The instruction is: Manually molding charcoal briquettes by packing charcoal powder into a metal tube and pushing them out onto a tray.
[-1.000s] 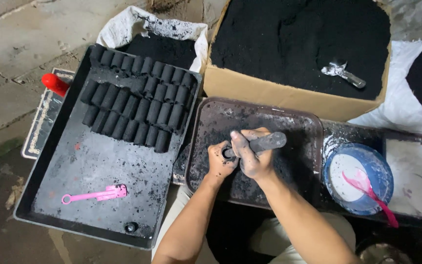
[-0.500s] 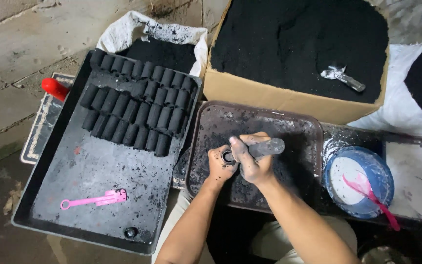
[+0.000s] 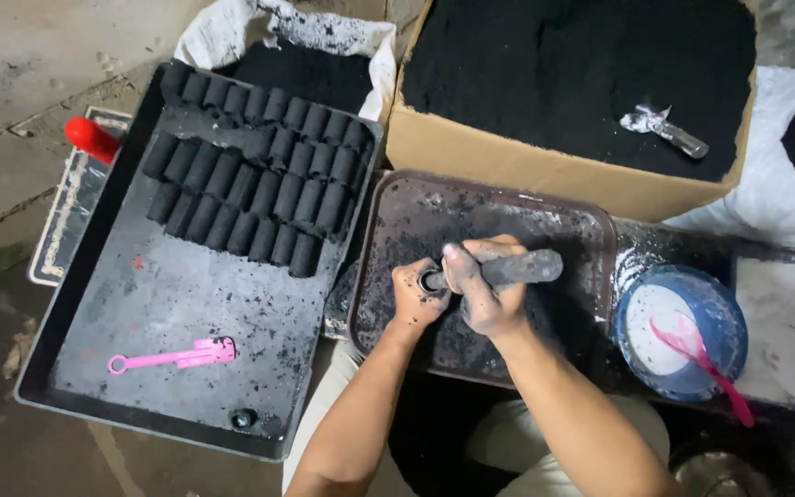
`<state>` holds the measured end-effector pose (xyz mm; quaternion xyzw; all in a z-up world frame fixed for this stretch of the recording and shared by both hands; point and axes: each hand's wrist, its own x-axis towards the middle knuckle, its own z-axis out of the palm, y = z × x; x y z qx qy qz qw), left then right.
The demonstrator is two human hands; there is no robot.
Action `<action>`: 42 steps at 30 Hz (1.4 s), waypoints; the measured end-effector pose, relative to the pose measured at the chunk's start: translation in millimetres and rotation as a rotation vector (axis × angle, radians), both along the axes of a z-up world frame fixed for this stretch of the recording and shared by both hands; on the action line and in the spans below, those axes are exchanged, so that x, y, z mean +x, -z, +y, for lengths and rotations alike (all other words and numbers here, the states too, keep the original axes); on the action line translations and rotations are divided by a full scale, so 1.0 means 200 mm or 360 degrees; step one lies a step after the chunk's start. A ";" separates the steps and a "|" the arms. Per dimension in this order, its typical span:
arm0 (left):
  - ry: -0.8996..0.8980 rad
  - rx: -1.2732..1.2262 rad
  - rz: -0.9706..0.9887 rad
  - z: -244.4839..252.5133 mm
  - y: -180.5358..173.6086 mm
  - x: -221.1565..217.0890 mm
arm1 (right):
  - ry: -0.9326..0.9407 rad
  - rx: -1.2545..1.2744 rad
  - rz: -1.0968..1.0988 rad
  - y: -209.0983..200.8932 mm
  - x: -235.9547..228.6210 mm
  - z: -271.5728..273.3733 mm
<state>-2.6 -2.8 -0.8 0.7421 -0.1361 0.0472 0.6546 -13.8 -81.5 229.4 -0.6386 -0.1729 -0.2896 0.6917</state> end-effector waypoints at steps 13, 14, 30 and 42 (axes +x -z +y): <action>0.0001 -0.0041 -0.0051 -0.01 -0.02 0.05 | 0.0020 0.0011 -0.0050 0.04 0.02 -0.01; -0.0010 -0.0037 -0.0048 0.00 -0.03 0.05 | 0.0040 0.0098 -0.0105 0.06 0.02 0.00; -0.0027 0.0049 -0.0077 0.01 -0.06 0.02 | -0.0048 -0.0040 -0.0008 -0.20 -0.05 0.02; -0.0048 0.0055 -0.0065 0.01 -0.07 0.02 | -0.0093 0.0049 -0.0019 -0.11 0.01 0.04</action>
